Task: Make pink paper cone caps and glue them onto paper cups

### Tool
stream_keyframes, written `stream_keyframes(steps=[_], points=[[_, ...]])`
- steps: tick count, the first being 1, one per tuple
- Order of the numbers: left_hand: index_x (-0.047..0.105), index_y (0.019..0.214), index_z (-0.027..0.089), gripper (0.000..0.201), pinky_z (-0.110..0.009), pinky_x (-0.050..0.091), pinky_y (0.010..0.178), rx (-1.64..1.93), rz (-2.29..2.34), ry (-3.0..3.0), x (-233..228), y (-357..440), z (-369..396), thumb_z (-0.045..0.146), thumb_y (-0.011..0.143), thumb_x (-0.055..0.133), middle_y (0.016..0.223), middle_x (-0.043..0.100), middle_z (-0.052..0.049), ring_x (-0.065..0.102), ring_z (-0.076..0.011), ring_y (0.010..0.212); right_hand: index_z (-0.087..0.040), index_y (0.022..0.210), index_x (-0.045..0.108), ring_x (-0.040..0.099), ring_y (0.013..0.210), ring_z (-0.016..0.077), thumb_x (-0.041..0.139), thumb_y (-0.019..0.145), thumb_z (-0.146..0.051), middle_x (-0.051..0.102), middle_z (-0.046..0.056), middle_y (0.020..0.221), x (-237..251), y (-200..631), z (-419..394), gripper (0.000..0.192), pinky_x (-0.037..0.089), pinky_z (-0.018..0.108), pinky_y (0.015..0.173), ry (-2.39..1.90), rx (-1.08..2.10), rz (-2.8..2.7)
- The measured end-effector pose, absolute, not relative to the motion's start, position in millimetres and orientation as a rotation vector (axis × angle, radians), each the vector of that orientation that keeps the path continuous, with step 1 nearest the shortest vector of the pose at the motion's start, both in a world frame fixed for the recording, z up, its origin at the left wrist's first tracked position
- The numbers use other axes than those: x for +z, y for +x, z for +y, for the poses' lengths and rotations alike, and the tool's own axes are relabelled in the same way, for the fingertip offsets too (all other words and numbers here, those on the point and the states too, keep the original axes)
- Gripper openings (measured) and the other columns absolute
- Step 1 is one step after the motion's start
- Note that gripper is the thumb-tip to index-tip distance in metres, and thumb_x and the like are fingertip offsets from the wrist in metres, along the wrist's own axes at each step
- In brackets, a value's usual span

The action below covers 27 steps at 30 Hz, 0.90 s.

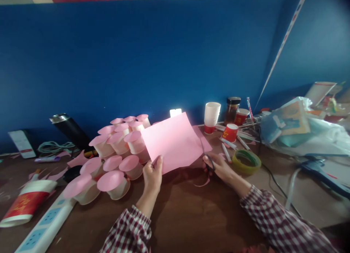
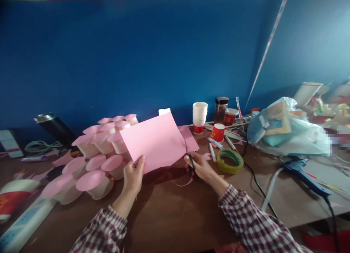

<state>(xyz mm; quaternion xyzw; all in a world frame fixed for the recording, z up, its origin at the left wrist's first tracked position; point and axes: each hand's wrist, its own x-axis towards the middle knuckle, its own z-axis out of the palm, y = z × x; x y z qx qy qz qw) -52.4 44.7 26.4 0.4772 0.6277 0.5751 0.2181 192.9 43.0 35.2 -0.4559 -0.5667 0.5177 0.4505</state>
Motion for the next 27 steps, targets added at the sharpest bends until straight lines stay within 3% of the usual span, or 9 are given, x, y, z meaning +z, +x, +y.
stream_keyframes(steps=[7,13,23,27], points=[[0.069,0.086,0.01,0.034,-0.029,0.048,0.076,1.581,1.634,1.34,26,-55,46,0.04,0.074,0.061,0.084,0.071,-0.009,0.064,-0.0225,0.082,-0.015,0.076,0.054,0.052,0.052,0.0093,0.055,0.081,-0.05,0.056,0.0,0.063,35,202,46,0.035,0.033,0.018,0.042,-1.096,1.233,-1.521],[0.068,0.079,0.01,0.033,-0.025,0.046,0.068,1.565,1.646,1.346,26,-57,47,0.041,0.073,0.061,0.071,0.068,-0.006,0.061,-0.0182,0.071,-0.015,0.071,0.055,0.051,0.051,0.0102,0.055,0.081,-0.05,0.056,0.0,0.059,34,207,47,0.036,0.031,0.02,0.044,-1.11,1.238,-1.53],[0.066,0.072,0.01,0.034,-0.022,0.042,0.058,1.535,1.644,1.31,35,-58,47,0.044,0.071,0.063,0.059,0.061,-0.002,0.054,-0.0141,0.061,-0.013,0.082,0.063,0.047,0.045,0.0095,0.065,0.071,-0.052,0.052,-0.002,0.052,38,211,48,0.04,0.037,0.022,0.043,-1.138,1.282,-1.448],[0.067,0.075,0.008,0.035,-0.023,0.044,0.062,1.539,1.619,1.309,36,-61,48,0.043,0.07,0.064,0.065,0.065,-0.004,0.058,-0.0162,0.066,-0.013,0.088,0.064,0.047,0.045,0.0091,0.066,0.072,-0.05,0.053,-0.003,0.053,36,214,49,0.041,0.036,0.022,0.043,-1.135,1.3,-1.465]])
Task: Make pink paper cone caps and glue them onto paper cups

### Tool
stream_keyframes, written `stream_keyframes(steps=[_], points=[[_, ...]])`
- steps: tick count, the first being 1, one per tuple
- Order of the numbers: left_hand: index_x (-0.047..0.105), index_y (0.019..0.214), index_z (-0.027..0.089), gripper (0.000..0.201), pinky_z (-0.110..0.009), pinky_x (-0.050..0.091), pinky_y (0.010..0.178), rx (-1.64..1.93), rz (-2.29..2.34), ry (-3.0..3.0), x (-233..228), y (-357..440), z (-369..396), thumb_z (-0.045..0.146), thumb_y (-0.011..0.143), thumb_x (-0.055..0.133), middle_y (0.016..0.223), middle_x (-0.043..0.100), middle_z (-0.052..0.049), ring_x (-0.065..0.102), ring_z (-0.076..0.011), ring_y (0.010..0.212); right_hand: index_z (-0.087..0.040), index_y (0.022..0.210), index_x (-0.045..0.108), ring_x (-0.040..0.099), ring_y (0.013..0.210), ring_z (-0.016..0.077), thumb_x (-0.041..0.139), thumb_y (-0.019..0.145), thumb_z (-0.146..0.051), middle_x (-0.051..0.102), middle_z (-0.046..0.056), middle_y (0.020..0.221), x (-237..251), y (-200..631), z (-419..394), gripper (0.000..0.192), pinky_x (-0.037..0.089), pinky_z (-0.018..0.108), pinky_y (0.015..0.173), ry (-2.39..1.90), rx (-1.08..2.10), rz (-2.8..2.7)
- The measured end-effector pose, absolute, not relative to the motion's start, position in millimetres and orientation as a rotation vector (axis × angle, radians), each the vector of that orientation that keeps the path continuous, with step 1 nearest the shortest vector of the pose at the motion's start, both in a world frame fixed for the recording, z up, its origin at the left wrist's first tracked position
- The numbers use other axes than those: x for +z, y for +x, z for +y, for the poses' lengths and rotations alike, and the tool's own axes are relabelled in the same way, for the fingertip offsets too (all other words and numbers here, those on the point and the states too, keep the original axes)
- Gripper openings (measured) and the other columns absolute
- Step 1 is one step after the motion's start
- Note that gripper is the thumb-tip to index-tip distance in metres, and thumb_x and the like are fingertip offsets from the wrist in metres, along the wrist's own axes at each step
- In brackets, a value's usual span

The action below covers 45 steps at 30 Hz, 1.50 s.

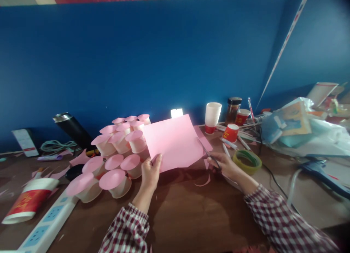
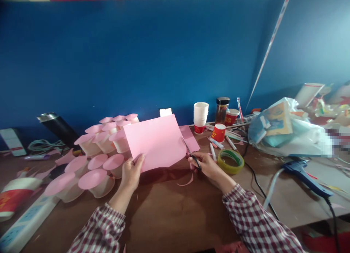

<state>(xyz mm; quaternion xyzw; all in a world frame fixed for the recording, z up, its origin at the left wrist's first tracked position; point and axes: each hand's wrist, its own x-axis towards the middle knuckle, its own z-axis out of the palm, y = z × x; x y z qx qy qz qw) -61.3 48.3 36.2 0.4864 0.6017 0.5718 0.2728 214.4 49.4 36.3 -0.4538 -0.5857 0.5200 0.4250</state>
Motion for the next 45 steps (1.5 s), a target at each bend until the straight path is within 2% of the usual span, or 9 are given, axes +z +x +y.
stream_keyframes(steps=[4,8,11,18,23,29,40,45], points=[[0.069,0.081,0.008,0.037,-0.026,0.046,0.067,1.498,1.614,1.32,34,-66,51,0.043,0.069,0.064,0.074,0.069,-0.007,0.061,-0.0198,0.074,-0.013,0.087,0.062,0.048,0.047,0.0093,0.064,0.074,-0.049,0.054,-0.002,0.054,41,218,47,0.039,0.036,0.022,0.045,-1.091,1.381,-1.469],[0.068,0.085,0.008,0.039,-0.027,0.047,0.071,1.457,1.594,1.35,34,-68,52,0.043,0.07,0.064,0.08,0.07,-0.009,0.063,-0.0217,0.079,-0.014,0.072,0.059,0.049,0.049,0.0095,0.063,0.075,-0.049,0.056,0.0,0.057,49,219,43,0.036,0.035,0.022,0.045,-1.074,1.418,-1.503],[0.069,0.083,0.007,0.038,-0.027,0.047,0.068,1.424,1.588,1.38,36,-67,51,0.043,0.071,0.064,0.078,0.07,-0.009,0.063,-0.0208,0.075,-0.015,0.066,0.056,0.048,0.05,0.0094,0.062,0.076,-0.05,0.056,0.001,0.059,53,219,42,0.037,0.034,0.022,0.045,-1.071,1.428,-1.528],[0.069,0.077,0.008,0.034,-0.024,0.045,0.061,1.427,1.58,1.393,37,-68,51,0.041,0.069,0.065,0.07,0.069,-0.006,0.061,-0.0178,0.067,-0.014,0.074,0.059,0.051,0.058,0.0118,0.061,0.078,-0.049,0.057,0.002,0.066,57,225,42,0.036,0.039,0.023,0.054,-1.003,1.459,-1.611],[0.069,0.077,0.008,0.034,-0.023,0.044,0.06,1.397,1.563,1.404,40,-70,51,0.041,0.07,0.065,0.071,0.069,-0.006,0.061,-0.0171,0.067,-0.014,0.075,0.059,0.05,0.055,0.0114,0.061,0.078,-0.048,0.056,0.001,0.06,57,232,41,0.034,0.035,0.022,0.049,-1.071,1.439,-1.656],[0.068,0.081,0.008,0.037,-0.025,0.045,0.065,1.388,1.509,1.409,37,-75,53,0.043,0.07,0.064,0.075,0.069,-0.007,0.06,-0.0176,0.07,-0.014,0.085,0.064,0.05,0.052,0.0113,0.065,0.074,-0.046,0.055,0.0,0.059,56,236,40,0.034,0.035,0.022,0.048,-1.132,1.417,-1.623],[0.067,0.077,0.009,0.039,-0.023,0.041,0.057,1.353,1.507,1.377,31,-81,56,0.047,0.068,0.065,0.065,0.064,-0.004,0.054,-0.0135,0.061,-0.012,0.083,0.066,0.047,0.048,0.0097,0.06,0.078,-0.049,0.051,-0.001,0.054,55,242,45,0.038,0.034,0.021,0.044,-1.075,1.448,-1.768],[0.064,0.072,0.009,0.04,-0.022,0.04,0.054,1.347,1.484,1.357,33,-83,55,0.049,0.067,0.066,0.059,0.06,-0.001,0.05,-0.0114,0.055,-0.011,0.089,0.065,0.047,0.049,0.0094,0.06,0.08,-0.046,0.052,-0.001,0.055,51,246,47,0.037,0.033,0.021,0.044,-1.059,1.446,-1.819]])
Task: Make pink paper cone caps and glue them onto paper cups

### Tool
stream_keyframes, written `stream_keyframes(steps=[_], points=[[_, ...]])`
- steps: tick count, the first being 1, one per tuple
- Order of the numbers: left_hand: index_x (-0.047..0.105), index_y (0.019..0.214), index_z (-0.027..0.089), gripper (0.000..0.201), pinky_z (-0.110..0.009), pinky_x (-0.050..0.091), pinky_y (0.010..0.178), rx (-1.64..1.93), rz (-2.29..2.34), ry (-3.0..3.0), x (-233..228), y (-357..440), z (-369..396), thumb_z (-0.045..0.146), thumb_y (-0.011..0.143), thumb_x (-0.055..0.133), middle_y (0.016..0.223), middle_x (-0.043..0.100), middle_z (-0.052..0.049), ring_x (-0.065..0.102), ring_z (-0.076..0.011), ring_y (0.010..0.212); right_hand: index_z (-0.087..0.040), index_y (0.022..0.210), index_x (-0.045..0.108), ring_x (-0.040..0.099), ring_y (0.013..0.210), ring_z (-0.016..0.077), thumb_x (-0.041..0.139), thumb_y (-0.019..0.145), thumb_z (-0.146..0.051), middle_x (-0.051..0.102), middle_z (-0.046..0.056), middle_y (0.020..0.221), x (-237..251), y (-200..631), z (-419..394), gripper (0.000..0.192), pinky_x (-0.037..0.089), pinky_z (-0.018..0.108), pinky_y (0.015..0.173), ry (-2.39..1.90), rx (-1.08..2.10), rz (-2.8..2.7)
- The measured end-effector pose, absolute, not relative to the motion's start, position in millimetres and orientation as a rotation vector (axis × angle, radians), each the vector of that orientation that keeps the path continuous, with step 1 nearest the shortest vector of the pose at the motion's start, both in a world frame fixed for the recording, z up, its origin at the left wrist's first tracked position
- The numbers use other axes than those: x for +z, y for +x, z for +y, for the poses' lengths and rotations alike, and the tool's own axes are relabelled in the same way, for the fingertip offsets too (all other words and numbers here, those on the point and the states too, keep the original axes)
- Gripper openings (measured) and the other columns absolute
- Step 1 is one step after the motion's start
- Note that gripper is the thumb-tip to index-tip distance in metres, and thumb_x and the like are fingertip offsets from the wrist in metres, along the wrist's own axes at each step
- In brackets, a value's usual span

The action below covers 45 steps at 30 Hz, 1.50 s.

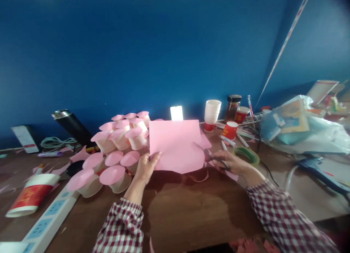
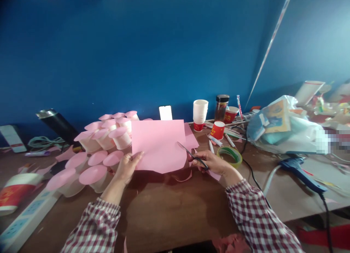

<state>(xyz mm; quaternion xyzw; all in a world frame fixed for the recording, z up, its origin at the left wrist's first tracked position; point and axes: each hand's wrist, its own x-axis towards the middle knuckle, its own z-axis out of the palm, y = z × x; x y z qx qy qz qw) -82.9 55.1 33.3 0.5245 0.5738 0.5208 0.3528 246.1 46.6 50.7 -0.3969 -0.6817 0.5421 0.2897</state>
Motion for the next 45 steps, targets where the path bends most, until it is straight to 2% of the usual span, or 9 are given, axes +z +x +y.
stream_keyframes(steps=[8,21,26,28,30,33,37,41,45], points=[[0.066,0.078,0.008,0.044,-0.024,0.044,0.059,1.27,1.435,1.348,35,-85,55,0.049,0.062,0.07,0.07,0.066,-0.007,0.057,-0.0155,0.065,-0.015,0.069,0.061,0.049,0.051,0.0112,0.057,0.082,-0.045,0.055,0.001,0.055,60,248,45,0.033,0.036,0.024,0.049,-1.019,1.401,-1.995],[0.067,0.084,0.008,0.042,-0.028,0.046,0.065,1.227,1.356,1.324,32,-91,57,0.045,0.065,0.07,0.077,0.068,-0.009,0.06,-0.0174,0.071,-0.013,0.075,0.064,0.05,0.049,0.0108,0.055,0.082,-0.047,0.054,0.001,0.056,60,250,46,0.037,0.037,0.022,0.046,-1.047,1.358,-2.126],[0.066,0.082,0.008,0.044,-0.028,0.047,0.064,1.236,1.322,1.281,39,-91,55,0.047,0.062,0.071,0.071,0.066,-0.007,0.06,-0.0171,0.068,-0.011,0.098,0.065,0.051,0.047,0.0109,0.054,0.083,-0.048,0.054,-0.001,0.057,57,252,49,0.041,0.041,0.022,0.045,-1.046,1.421,-2.13],[0.066,0.087,0.009,0.047,-0.028,0.047,0.062,1.259,1.254,1.204,43,-88,53,0.051,0.065,0.068,0.07,0.065,-0.006,0.06,-0.0176,0.068,-0.01,0.095,0.066,0.051,0.048,0.0104,0.055,0.083,-0.047,0.054,0.0,0.056,55,250,49,0.04,0.041,0.022,0.046,-1.05,1.426,-2.079],[0.064,0.095,0.012,0.053,-0.028,0.048,0.063,1.301,1.103,1.091,46,-83,50,0.058,0.069,0.062,0.078,0.067,-0.008,0.061,-0.0185,0.072,-0.01,0.089,0.066,0.049,0.048,0.0097,0.055,0.083,-0.047,0.053,0.0,0.055,53,245,47,0.039,0.039,0.021,0.046,-1.048,1.414,-1.991],[0.06,0.109,0.017,0.063,-0.031,0.05,0.073,1.326,0.795,0.965,49,-67,44,0.065,0.069,0.056,0.105,0.064,-0.012,0.06,-0.022,0.093,-0.011,0.086,0.066,0.045,0.047,0.0085,0.058,0.08,-0.047,0.051,-0.002,0.054,51,235,43,0.037,0.034,0.021,0.044,-1.062,1.42,-1.798],[0.048,0.125,0.028,0.061,-0.041,0.043,0.093,1.31,0.652,0.912,46,-39,36,0.049,0.071,0.066,0.133,0.047,-0.009,0.042,-0.0258,0.123,-0.012,0.075,0.063,0.044,0.047,0.0074,0.063,0.076,-0.047,0.052,-0.002,0.057,49,222,41,0.035,0.033,0.021,0.044,-1.064,1.443,-1.628],[0.057,0.114,0.024,0.042,-0.038,0.041,0.096,1.319,0.679,0.802,43,-18,33,0.031,0.074,0.068,0.125,0.054,-0.007,0.048,-0.0217,0.117,-0.012,0.069,0.06,0.045,0.045,0.0076,0.062,0.077,-0.048,0.052,-0.002,0.055,44,218,43,0.036,0.033,0.021,0.044,-1.072,1.452,-1.607],[0.064,0.089,0.016,0.022,-0.025,0.046,0.087,1.308,0.783,0.704,37,-6,34,0.022,0.069,0.072,0.099,0.064,-0.005,0.059,-0.0129,0.092,-0.013,0.067,0.057,0.045,0.047,0.0076,0.06,0.08,-0.043,0.052,-0.002,0.054,39,220,42,0.033,0.032,0.02,0.044,-1.024,1.425,-1.568]])
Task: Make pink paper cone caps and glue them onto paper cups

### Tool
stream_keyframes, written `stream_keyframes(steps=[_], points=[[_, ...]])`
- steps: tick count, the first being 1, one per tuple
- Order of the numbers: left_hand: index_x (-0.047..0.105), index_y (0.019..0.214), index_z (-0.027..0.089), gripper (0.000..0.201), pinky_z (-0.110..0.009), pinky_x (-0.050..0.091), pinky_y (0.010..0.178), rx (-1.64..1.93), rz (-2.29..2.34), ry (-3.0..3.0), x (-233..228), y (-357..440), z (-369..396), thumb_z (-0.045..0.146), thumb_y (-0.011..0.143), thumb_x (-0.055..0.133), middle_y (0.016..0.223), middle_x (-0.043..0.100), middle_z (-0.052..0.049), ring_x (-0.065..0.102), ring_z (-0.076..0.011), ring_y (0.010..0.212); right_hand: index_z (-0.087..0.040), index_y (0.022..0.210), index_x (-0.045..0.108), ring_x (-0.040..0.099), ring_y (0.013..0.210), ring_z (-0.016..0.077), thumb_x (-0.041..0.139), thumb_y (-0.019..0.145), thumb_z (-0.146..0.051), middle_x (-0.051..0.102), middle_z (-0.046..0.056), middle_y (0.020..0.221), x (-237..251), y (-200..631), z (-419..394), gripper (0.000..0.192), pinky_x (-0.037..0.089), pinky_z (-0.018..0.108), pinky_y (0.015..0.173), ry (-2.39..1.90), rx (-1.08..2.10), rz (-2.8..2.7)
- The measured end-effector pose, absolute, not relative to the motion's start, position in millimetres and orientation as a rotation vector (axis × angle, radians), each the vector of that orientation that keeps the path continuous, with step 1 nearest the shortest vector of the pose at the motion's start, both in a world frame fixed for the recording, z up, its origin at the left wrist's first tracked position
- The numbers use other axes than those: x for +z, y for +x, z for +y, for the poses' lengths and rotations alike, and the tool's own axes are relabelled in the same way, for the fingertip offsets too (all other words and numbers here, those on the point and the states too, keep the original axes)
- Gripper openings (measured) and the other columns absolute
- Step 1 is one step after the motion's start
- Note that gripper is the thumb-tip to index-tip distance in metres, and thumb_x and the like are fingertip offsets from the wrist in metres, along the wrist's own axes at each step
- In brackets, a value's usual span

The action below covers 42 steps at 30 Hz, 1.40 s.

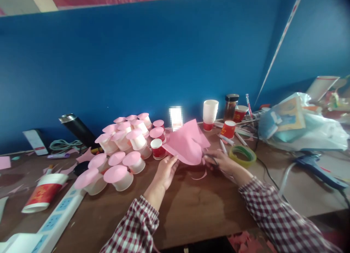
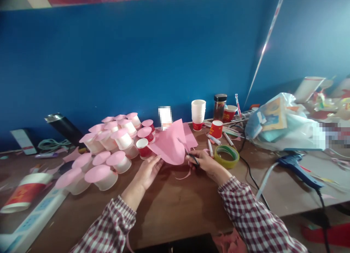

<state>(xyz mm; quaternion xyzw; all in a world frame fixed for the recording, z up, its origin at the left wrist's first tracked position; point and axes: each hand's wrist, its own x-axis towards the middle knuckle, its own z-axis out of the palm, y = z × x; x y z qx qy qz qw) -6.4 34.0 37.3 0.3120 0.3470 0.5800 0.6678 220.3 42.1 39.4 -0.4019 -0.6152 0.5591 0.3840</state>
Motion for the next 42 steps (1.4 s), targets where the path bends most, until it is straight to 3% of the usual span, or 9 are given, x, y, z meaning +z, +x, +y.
stream_keyframes(steps=[4,9,11,17,19,24,29,34,42], points=[[0.057,0.072,0.014,0.017,-0.025,0.049,0.076,1.26,0.874,0.566,31,3,33,0.018,0.067,0.073,0.077,0.062,-0.002,0.06,-0.0106,0.074,-0.013,0.067,0.056,0.045,0.046,0.0071,0.06,0.081,-0.04,0.052,-0.002,0.054,40,220,40,0.031,0.03,0.019,0.043,-1.001,1.427,-1.54],[0.053,0.092,0.02,0.021,-0.042,0.052,0.076,1.283,0.78,0.447,33,20,30,0.028,0.076,0.065,0.09,0.064,-0.004,0.064,-0.02,0.084,-0.013,0.067,0.057,0.046,0.047,0.0075,0.06,0.081,-0.041,0.052,-0.002,0.053,40,218,41,0.03,0.031,0.019,0.044,-0.997,1.428,-1.503],[0.053,0.099,0.02,0.025,-0.044,0.054,0.072,1.278,0.754,0.39,36,28,30,0.033,0.08,0.06,0.097,0.064,-0.008,0.064,-0.0231,0.086,-0.013,0.067,0.057,0.046,0.047,0.0078,0.061,0.08,-0.041,0.053,-0.002,0.053,38,218,42,0.031,0.031,0.02,0.045,-0.982,1.409,-1.502],[0.056,0.082,0.012,0.015,-0.021,0.052,0.063,1.372,0.816,0.219,34,46,38,0.002,0.073,0.061,0.074,0.064,-0.005,0.062,-0.0116,0.065,-0.014,0.071,0.059,0.047,0.048,0.0085,0.064,0.076,-0.045,0.054,-0.001,0.056,31,220,48,0.031,0.033,0.02,0.045,-1.012,1.414,-1.481],[0.055,0.083,0.013,0.016,-0.022,0.053,0.063,1.412,0.807,0.206,34,48,40,0.002,0.073,0.061,0.075,0.065,-0.005,0.063,-0.0117,0.066,-0.014,0.075,0.061,0.048,0.048,0.009,0.064,0.075,-0.046,0.055,-0.001,0.057,28,221,50,0.032,0.034,0.021,0.046,-1.018,1.415,-1.481],[0.054,0.087,0.015,0.01,-0.038,0.056,0.071,1.389,0.783,0.194,34,51,40,0.01,0.079,0.057,0.085,0.067,-0.007,0.066,-0.0182,0.076,-0.014,0.079,0.061,0.049,0.049,0.0094,0.064,0.075,-0.048,0.056,-0.001,0.058,23,221,53,0.034,0.035,0.021,0.046,-1.019,1.438,-1.479],[0.056,0.083,0.013,0.011,-0.032,0.056,0.07,1.409,0.787,0.141,35,55,41,0.005,0.076,0.058,0.08,0.068,-0.007,0.066,-0.0159,0.072,-0.014,0.072,0.06,0.049,0.048,0.0092,0.065,0.074,-0.048,0.056,-0.001,0.055,27,219,50,0.034,0.033,0.021,0.046,-1.044,1.418,-1.516],[0.059,0.079,0.009,0.011,-0.021,0.053,0.055,1.421,0.84,0.163,41,66,46,0.001,0.072,0.061,0.07,0.067,-0.005,0.063,-0.0113,0.059,-0.014,0.079,0.062,0.049,0.049,0.0094,0.062,0.076,-0.049,0.055,-0.001,0.056,36,226,48,0.035,0.033,0.021,0.045,-1.072,1.402,-1.511],[0.058,0.073,0.009,0.01,-0.017,0.048,0.05,1.401,0.841,0.164,50,89,50,0.0,0.069,0.061,0.061,0.062,-0.003,0.059,-0.008,0.051,-0.015,0.08,0.063,0.044,0.048,0.0074,0.064,0.075,-0.048,0.05,-0.003,0.057,51,252,47,0.033,0.031,0.021,0.046,-1.073,1.443,-1.476]])
